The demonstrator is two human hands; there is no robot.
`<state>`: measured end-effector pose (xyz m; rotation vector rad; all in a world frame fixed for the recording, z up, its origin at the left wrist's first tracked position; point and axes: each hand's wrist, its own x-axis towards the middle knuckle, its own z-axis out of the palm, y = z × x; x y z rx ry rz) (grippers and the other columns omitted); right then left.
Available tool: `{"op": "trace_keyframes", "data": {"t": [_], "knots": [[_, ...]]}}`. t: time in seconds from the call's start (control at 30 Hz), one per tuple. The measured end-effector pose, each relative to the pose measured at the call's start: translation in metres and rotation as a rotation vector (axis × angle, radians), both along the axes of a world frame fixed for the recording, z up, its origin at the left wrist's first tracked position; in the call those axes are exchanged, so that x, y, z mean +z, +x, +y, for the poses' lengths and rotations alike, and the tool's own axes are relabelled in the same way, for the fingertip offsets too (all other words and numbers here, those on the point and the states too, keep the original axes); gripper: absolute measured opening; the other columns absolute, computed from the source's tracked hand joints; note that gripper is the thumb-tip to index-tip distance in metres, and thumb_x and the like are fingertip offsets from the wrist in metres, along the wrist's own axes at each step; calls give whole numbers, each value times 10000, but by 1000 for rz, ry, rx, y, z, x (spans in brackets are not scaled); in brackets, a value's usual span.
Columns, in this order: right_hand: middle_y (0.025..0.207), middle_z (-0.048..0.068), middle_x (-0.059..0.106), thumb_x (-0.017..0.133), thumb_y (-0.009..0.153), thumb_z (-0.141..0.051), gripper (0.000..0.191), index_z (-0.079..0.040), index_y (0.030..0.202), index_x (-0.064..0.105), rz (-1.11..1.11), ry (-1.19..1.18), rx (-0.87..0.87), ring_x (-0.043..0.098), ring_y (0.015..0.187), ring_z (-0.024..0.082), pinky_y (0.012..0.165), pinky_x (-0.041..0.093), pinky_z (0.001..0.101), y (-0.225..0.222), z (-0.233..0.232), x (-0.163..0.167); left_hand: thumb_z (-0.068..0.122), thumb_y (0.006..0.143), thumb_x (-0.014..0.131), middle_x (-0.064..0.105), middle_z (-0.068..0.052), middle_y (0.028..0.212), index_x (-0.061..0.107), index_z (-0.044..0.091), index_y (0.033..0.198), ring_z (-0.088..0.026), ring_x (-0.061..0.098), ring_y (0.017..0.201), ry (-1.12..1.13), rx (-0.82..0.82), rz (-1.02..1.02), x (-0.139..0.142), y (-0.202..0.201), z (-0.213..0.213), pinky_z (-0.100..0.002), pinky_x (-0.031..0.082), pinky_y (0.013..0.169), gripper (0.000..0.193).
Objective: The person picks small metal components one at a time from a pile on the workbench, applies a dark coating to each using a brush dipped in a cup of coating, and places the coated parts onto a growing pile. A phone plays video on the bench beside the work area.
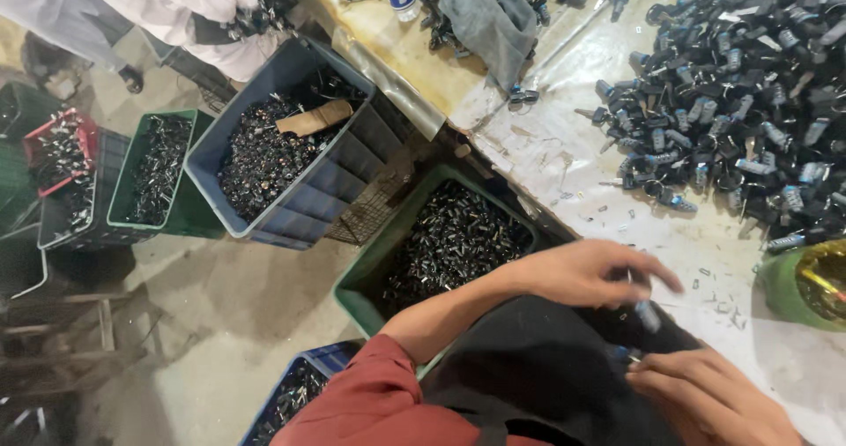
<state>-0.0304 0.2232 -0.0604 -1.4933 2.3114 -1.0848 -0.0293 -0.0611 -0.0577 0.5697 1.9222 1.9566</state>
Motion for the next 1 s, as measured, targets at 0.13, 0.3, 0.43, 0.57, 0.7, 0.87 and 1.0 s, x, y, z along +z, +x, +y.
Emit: {"op": "trace_keyframes", "data": {"t": [0.13,0.3,0.43,0.57,0.7,0.87,1.0], "knots": [[1182,54,720,781,769,-71,384,-86,1151,751,197,-47,-207,671,1094,227,973,481,370,-16,-5,39,109,1063,649,702,-54,1057,647,-4,1407,-102,615,883,283,424,-185,11,6,-9,-285,543,818,362],[1174,46,717,767,1040,52,152,-53,1149,770,498,-60,-622,650,1027,209,895,512,312,-11,-45,34,70,1037,666,722,-96,1175,634,-54,1329,-155,692,994,664,589,-403,4,24,1,-302,568,914,319],[1115,119,731,797,968,111,192,-24,1104,789,353,-159,-762,654,840,208,673,481,280,-4,-69,27,83,1031,662,732,-108,1209,637,-23,1327,-160,697,970,649,649,-341,-5,46,17,-304,577,892,315],[1124,70,716,761,1032,29,73,-32,1071,750,-257,-477,-873,653,784,72,636,485,177,32,-74,16,101,1038,710,744,-124,1177,703,-24,1330,-127,681,1017,265,749,-190,-7,70,47,-279,560,931,318],[1106,100,721,747,1049,27,31,9,1039,724,-420,-532,-933,663,805,64,705,529,172,50,-58,-6,134,1001,781,743,-99,1155,716,0,1233,-103,698,1046,38,686,112,-10,81,69,-241,561,962,275],[1115,142,701,732,1076,20,71,46,1091,668,-366,-521,-929,688,855,103,754,559,206,56,-28,-47,146,977,808,740,-79,1151,720,39,1203,-106,712,1062,-100,670,280,-13,77,74,-237,584,974,265],[1095,169,712,704,1079,-1,77,69,1086,672,-323,-358,-854,723,883,158,755,590,242,46,3,-94,154,978,803,737,-80,1112,721,21,1181,-140,713,1040,-112,615,285,-14,76,72,-251,580,978,256]]}}
